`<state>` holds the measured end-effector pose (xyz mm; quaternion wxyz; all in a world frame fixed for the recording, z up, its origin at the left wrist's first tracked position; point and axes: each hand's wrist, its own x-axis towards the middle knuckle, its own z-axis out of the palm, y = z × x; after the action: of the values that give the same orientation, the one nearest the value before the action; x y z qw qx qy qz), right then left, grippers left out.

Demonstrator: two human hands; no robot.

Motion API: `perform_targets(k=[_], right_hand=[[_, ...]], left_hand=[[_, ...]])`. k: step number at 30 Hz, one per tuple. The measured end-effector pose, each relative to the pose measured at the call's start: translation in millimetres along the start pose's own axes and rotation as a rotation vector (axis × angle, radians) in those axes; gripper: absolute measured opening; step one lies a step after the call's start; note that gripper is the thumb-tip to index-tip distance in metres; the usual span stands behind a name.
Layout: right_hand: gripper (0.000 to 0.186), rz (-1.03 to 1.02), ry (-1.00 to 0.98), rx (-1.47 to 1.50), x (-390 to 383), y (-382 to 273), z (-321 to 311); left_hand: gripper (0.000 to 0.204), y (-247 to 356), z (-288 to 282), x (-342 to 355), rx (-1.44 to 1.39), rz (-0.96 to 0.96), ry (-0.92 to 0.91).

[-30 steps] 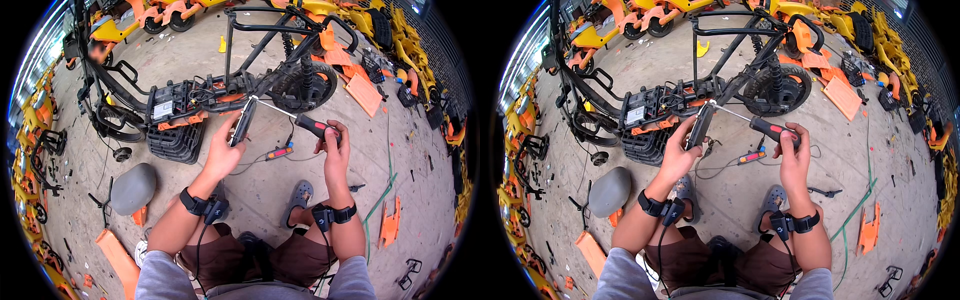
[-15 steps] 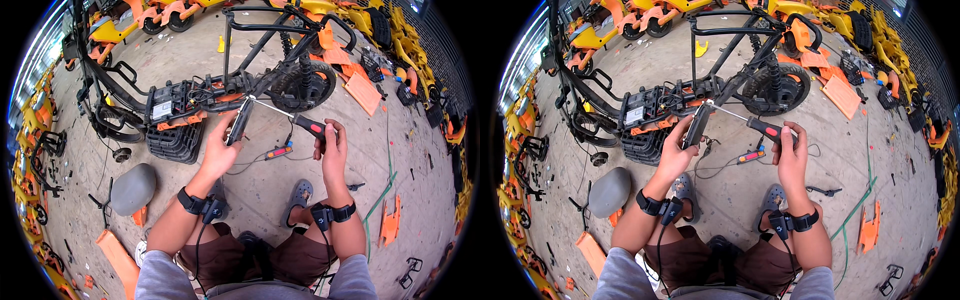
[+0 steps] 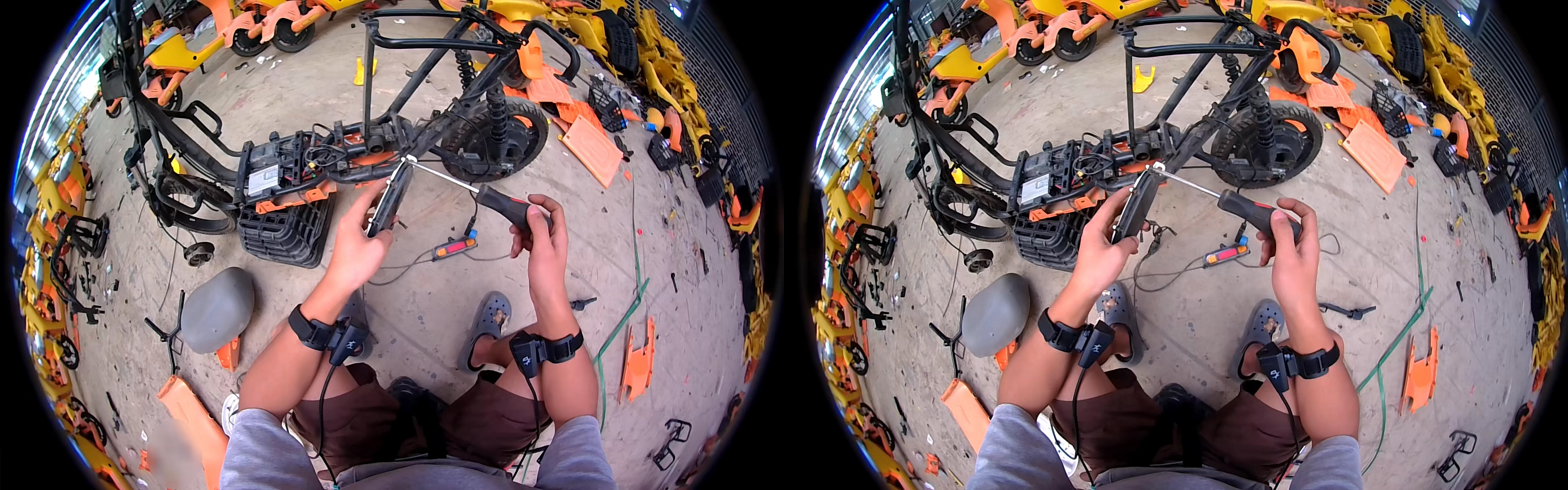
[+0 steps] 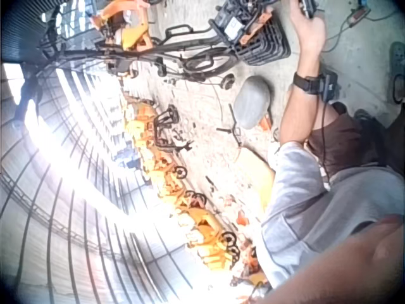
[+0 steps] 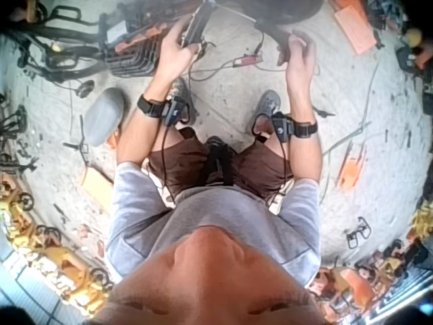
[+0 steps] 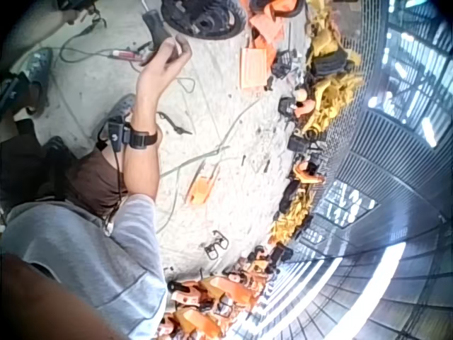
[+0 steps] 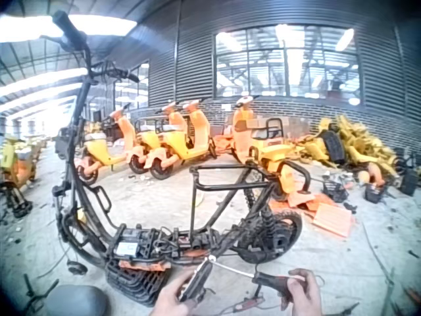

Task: The person uses a screwdriver to pry open a black plastic scooter part, then repeatedly inserts and removes a metal bracket from the scooter frame while holding the part.

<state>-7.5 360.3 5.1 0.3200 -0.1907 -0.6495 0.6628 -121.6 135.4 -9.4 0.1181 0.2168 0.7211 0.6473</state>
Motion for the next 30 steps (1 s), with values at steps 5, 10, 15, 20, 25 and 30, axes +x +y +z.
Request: perform_targets(k=[5,10,15,20,25,30], right_hand=[[0.034,0.18,-0.073,-0.057,-1,-15,-2],[0.033,0.045,-0.043,-0.054,-6,-8,-1],[0.03,0.125,-0.062,-0.083,-9,-10,1],[0.04,0.473,0.037,0.145,-7,-10,9],[0.039,0.499,-0.001,0.202,-6,-15,11],[0.044,0.516,-0.017,0.268,-6,-14,11]], left_hand=[[0.074,-9,-7,-2,0.016,0.01,-0.01],[0.07,-8,1,-3,0.119,0.108,0.066],[0.073,-19,-5,0,0.013,0.102,0.025],[0.071,-10,-3,-4,0.022,0.238,0.091],[0.066,-15,-2,1,-0.076,0.139,0.101],[0.063,-27,-3,6,-0.131,-0.007,0.096]])
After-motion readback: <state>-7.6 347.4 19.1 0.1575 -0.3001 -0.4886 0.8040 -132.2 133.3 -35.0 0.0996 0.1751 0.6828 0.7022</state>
